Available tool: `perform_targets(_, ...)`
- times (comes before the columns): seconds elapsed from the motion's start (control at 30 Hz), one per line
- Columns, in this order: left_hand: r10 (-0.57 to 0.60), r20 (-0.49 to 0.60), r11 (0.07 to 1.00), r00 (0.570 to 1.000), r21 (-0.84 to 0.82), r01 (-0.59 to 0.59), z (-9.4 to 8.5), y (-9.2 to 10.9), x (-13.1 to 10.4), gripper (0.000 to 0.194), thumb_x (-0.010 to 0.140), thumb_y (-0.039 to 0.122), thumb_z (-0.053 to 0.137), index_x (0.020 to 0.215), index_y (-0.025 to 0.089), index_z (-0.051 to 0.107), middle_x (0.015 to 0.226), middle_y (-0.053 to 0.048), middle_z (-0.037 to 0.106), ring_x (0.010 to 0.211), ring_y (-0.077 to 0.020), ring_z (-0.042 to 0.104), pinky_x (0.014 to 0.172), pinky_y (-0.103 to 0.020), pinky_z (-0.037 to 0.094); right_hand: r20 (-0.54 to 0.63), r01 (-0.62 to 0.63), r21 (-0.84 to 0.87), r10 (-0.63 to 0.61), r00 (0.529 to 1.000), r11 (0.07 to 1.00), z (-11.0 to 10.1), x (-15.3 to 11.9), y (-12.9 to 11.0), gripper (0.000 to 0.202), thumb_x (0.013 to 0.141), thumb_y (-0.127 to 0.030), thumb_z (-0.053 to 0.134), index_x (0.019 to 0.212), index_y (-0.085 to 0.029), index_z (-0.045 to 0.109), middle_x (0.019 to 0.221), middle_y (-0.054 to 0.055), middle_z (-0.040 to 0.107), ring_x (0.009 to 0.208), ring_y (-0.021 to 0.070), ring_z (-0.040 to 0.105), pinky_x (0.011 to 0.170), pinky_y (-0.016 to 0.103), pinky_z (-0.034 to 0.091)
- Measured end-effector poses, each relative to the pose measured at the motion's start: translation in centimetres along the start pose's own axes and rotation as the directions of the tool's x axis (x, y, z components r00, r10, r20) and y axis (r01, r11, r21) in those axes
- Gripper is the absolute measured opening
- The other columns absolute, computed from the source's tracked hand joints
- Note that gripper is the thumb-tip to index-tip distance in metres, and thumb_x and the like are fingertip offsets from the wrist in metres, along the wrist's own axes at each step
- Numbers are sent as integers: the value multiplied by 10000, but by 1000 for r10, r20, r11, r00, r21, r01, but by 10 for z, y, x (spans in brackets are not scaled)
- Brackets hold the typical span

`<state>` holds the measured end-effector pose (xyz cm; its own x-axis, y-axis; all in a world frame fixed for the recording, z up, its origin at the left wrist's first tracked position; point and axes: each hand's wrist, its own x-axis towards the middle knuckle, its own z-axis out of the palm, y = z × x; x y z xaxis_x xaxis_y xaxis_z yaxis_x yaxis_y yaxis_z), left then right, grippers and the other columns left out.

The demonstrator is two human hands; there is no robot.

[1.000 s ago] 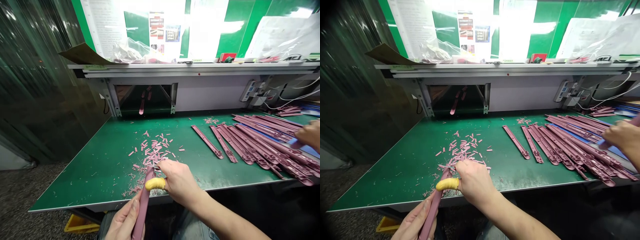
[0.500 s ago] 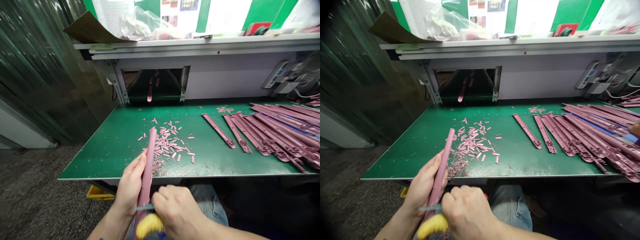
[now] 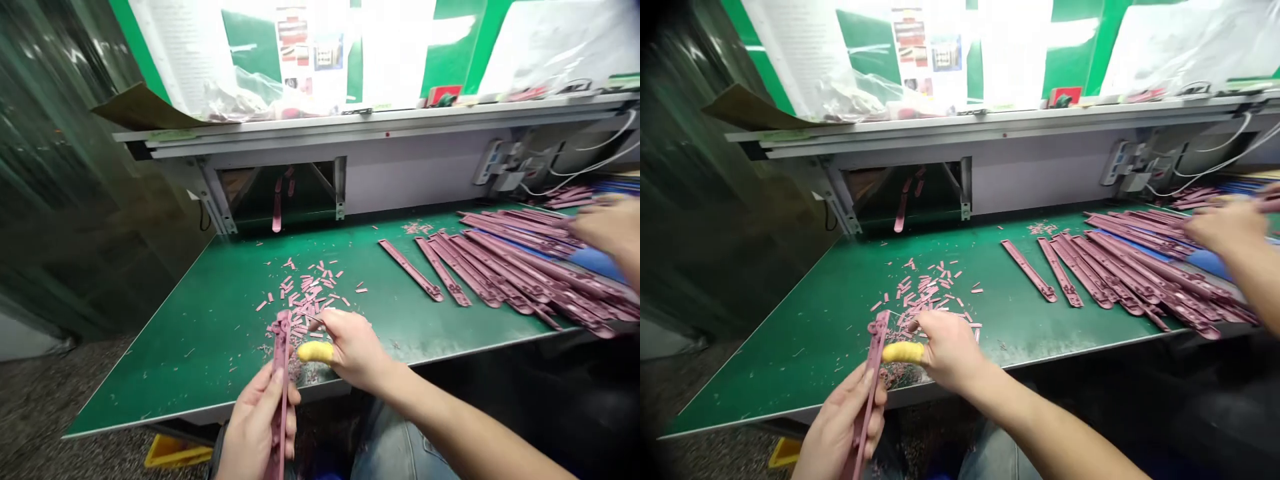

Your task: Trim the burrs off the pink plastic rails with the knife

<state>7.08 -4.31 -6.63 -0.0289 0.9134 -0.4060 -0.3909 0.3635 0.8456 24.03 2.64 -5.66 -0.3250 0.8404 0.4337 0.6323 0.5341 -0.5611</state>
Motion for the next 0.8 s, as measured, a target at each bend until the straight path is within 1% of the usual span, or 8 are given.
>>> perform_targets(0.07,-17,1,1000,1000,2,17,3,-7,-6,622,682,448,759,1226,233,547,625,41,608,317,-37,411,264,-126,338,29,4,-76,-2,1000,997,-3,11,1,692,736,-811,376,828,-176,633,747,28,644,673,151,559,584,234,344)
perform_targets(0.13,-30,7,998,1000,-47,31,5,-9,-10,605,668,418,781,1209,236,581,606,37,631,293,-26,418,276,-111,335,66,17,-145,-7,998,989,-4,13,-2,667,727,-804,410,799,-176,624,729,20,631,659,145,544,576,229,321)
perform_targets(0.2,-27,-7,991,1000,-133,26,5,-9,-11,500,646,345,812,1106,216,665,665,13,678,384,-35,518,388,-111,434,104,53,-206,-32,994,977,-5,11,-6,654,746,-794,399,784,-175,607,720,13,622,644,136,531,567,223,299)
perform_targets(0.3,-37,-34,972,999,-234,28,4,-7,-12,410,592,253,851,983,221,733,862,-9,733,673,-89,651,659,-140,533,109,99,-260,-73,991,960,-7,6,-10,665,785,-788,329,751,-168,566,702,10,602,602,121,499,535,229,252)
perform_targets(0.47,-4,16,974,1000,-226,8,5,-1,-12,392,692,221,783,1076,227,710,870,-18,729,755,-125,663,727,-187,548,139,186,-273,-152,978,944,-3,-9,-20,600,873,-714,318,709,-176,528,658,-1,578,552,112,477,490,263,157)
perform_targets(0.6,73,96,974,993,-222,-50,11,11,0,313,769,155,710,1079,198,699,772,-9,692,679,-90,638,646,-154,534,229,255,-194,-209,951,947,14,-45,-44,440,888,-592,464,726,-189,538,651,-4,596,527,125,489,474,279,152)
perform_targets(0.7,142,49,953,989,-275,-123,12,23,21,290,800,129,668,1083,189,683,752,13,644,626,-50,595,620,-129,520,320,364,-103,-315,894,926,37,-90,-66,291,837,-435,605,678,-200,541,590,-11,593,463,133,452,441,282,148)
perform_targets(0.8,185,0,925,983,-339,-174,10,33,36,239,852,97,573,1056,173,673,775,11,600,643,-39,581,595,-116,514,279,370,81,-378,883,925,53,-121,-72,398,910,-362,529,545,-206,494,402,-44,461,347,109,333,388,264,157)
